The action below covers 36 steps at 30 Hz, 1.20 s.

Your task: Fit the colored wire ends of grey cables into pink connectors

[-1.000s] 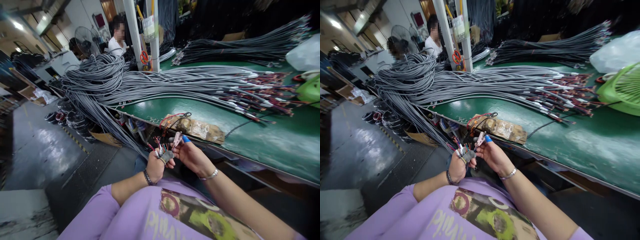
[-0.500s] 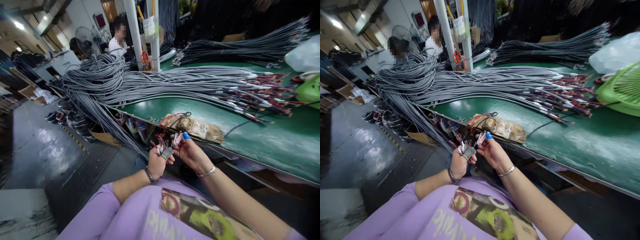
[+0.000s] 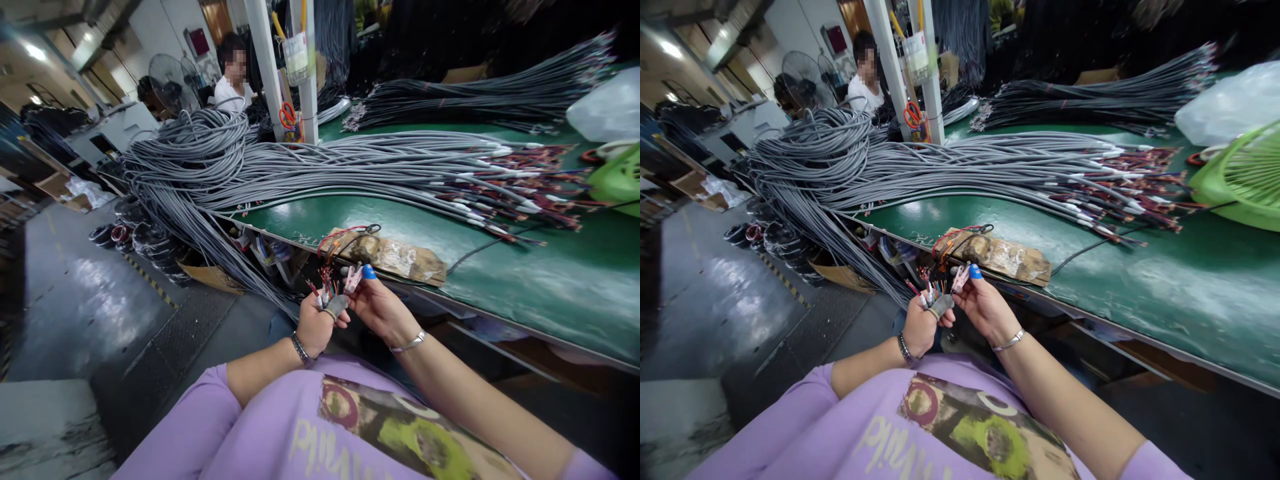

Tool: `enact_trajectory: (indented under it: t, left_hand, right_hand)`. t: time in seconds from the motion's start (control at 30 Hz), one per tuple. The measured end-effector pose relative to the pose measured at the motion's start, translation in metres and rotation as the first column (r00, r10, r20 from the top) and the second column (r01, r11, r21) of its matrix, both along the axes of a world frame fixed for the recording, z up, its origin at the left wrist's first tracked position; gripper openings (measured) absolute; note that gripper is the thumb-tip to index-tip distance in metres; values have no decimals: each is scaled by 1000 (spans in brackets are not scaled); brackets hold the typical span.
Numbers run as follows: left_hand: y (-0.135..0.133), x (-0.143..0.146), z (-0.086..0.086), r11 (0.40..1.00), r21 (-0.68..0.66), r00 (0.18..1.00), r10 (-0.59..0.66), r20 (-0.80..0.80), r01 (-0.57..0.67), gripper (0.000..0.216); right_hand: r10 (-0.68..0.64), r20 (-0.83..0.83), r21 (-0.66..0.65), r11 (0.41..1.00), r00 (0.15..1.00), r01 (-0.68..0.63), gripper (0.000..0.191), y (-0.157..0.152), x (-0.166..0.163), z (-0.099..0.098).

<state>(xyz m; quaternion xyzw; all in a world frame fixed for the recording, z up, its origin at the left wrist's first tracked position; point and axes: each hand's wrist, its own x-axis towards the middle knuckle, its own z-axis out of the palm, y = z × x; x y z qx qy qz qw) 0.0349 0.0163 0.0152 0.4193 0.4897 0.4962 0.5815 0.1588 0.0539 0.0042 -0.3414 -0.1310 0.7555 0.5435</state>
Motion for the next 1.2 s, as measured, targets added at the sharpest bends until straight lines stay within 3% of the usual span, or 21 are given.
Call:
enact_trajectory:
  t: [0.23,0.33,0.43,0.6,0.93,1.2]
  left_hand:
    - [-9,-15,-8,1000,14,1000,-24,-1,24,37]
    - [-11,-19,-13,1000,11,1000,-21,-8,21,37]
    - [-12,-21,-14,998,15,998,-57,-23,57,36]
    - [-13,-21,-13,992,10,992,-123,-36,124,37]
    - [-10,-18,-5,988,-140,993,-55,103,69,42]
    - [-5,-23,-5,946,-282,963,-88,254,161,41]
  right_hand:
    - [205,85,14,978,975,-206,41,-17,11,-9]
    - [319,167,49,943,933,-331,47,-26,10,-6]
    - [344,286,120,913,894,-390,44,-33,6,2]
    - [247,422,154,929,873,-337,44,-35,2,8]
    - [180,460,201,933,869,-300,35,-35,5,-1]
    - [172,387,183,949,906,-258,28,-36,5,-3]
